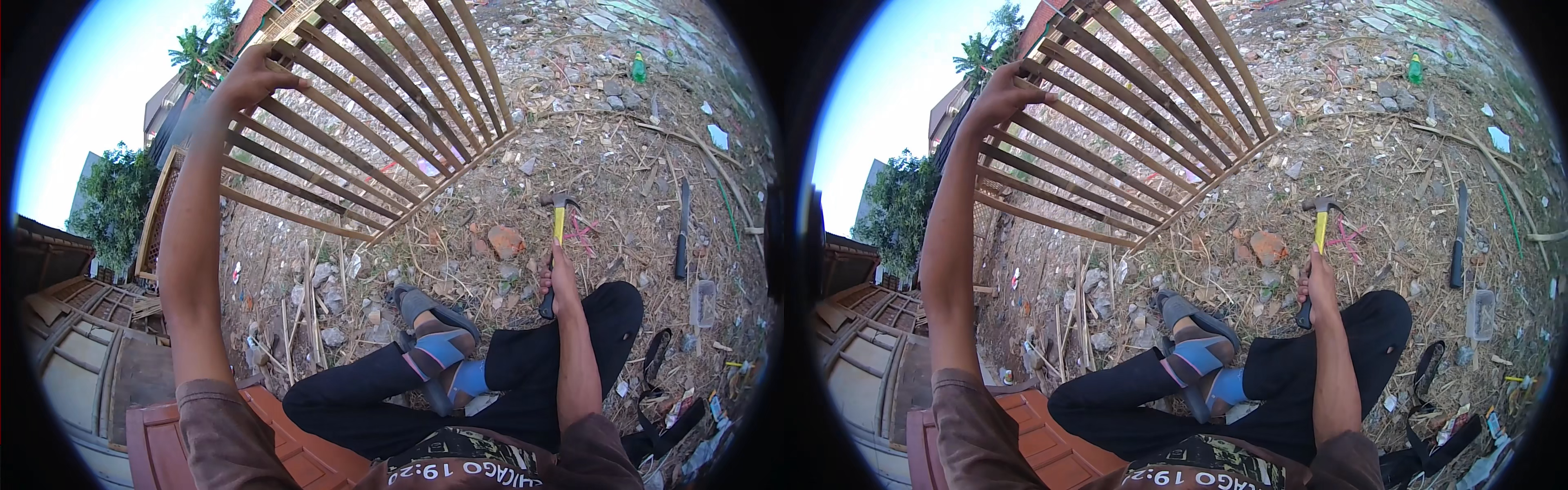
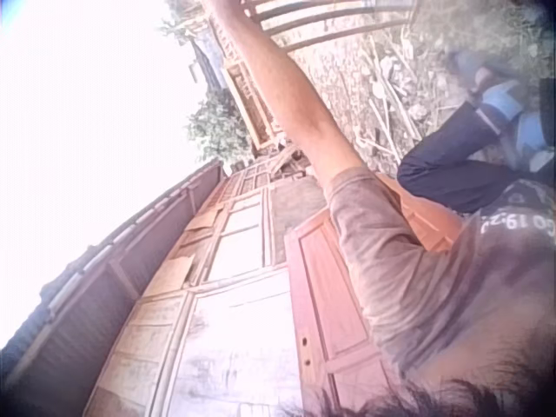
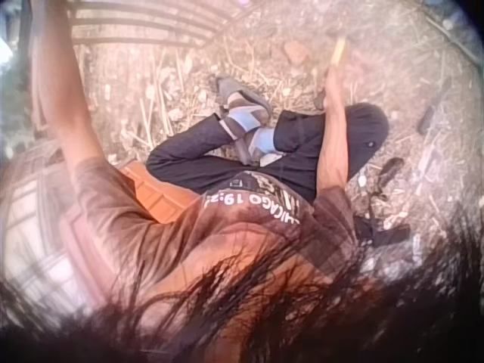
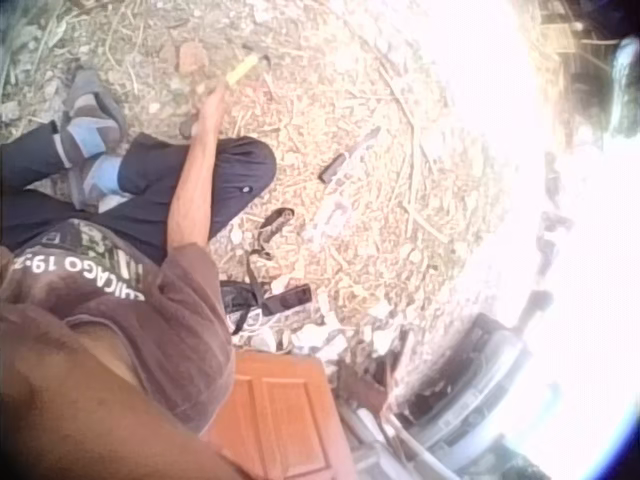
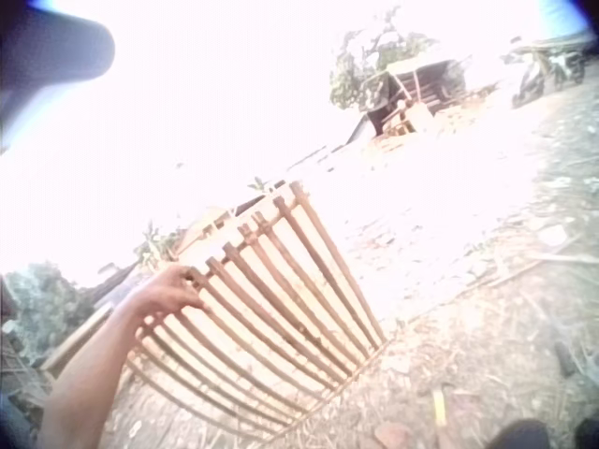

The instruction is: The person is building a wooden lattice structure by nailing thin slats onto a frame using a hammer. They retrieve nails from a small plastic bag and hammer them into the wood joints one by one.

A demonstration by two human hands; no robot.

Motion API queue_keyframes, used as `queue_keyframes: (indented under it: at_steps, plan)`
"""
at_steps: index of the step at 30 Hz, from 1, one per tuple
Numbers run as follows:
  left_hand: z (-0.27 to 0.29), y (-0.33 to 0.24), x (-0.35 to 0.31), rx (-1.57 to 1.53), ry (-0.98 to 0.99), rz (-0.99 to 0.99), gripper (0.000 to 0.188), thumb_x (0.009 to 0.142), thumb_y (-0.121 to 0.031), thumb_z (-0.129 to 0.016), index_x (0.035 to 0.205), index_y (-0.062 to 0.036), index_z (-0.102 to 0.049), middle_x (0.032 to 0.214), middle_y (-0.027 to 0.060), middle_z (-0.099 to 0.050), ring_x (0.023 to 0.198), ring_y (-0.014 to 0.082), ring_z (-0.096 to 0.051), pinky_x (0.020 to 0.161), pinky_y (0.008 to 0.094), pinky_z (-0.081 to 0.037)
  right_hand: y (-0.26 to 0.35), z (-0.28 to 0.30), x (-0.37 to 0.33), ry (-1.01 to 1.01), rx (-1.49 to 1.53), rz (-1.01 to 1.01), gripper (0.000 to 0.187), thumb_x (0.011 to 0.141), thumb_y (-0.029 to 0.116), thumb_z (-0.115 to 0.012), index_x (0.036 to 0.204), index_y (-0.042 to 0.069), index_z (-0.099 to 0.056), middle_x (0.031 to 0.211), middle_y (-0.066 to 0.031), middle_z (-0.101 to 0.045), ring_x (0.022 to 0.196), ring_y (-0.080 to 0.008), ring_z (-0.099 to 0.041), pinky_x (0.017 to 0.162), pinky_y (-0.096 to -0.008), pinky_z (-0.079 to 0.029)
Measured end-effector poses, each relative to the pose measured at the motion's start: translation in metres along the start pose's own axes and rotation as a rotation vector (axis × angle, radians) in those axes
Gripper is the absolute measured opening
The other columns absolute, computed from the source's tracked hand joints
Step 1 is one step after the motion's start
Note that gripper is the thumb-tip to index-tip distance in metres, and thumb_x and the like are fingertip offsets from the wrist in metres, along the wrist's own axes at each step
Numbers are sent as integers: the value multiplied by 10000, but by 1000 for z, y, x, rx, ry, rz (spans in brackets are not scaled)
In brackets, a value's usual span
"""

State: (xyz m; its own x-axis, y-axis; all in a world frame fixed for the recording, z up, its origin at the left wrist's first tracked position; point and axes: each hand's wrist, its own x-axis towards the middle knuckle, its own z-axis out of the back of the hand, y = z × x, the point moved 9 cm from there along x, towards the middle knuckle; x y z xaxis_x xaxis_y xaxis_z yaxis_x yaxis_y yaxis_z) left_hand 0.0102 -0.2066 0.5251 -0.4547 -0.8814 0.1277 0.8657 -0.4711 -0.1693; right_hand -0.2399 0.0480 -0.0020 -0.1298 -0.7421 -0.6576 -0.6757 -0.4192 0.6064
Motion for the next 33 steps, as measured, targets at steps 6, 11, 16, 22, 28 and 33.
queue_keyframes:
  at_steps: [6,11,16,22,28,33]
  plan:
    - [-17,-10,12,-14,24,-40,435,752,-220,-883,1063,10,-683,789,31,-708,675,80,-615,590,276,-453,4,2,-1,18,18,14,439,1022,551,-488,835,159,-419,575,64,-351,419,-39,-326,380,-220,-289]
    - [-28,-24,17,15,159,-8,443,766,-226,-871,1097,5,-687,775,11,-689,665,67,-593,583,248,-434,4,0,-4,21,27,0,431,1031,539,-478,849,152,-429,581,61,-360,422,-38,-334,379,-216,-294]
    - [-30,-10,26,-11,156,1,378,795,-247,-852,1030,-8,-678,686,-29,-599,601,55,-549,536,235,-402,2,-1,-3,23,37,-10,430,1031,542,-477,865,148,-426,578,62,-358,423,-40,-340,381,-218,-297]
    - [-16,18,31,-44,28,4,404,782,-222,-862,1066,7,-689,748,11,-636,656,95,-576,590,271,-442,3,0,-5,14,10,0,436,1030,545,-478,859,148,-418,567,57,-349,419,-47,-334,384,-227,-301]
    - [-10,23,22,-49,-187,31,400,783,-191,-845,1076,17,-670,867,87,-709,806,191,-660,762,382,-515,3,-2,-5,16,11,-13,463,1025,556,-478,815,149,-411,558,57,-339,416,-53,-333,382,-234,-302]
    - [-35,26,29,311,-171,67,413,786,-175,-808,1112,5,-627,946,163,-695,884,276,-679,770,413,-504,2,-3,-5,15,7,-16,462,1026,557,-473,820,148,-419,559,60,-340,418,-52,-334,384,-232,-302]
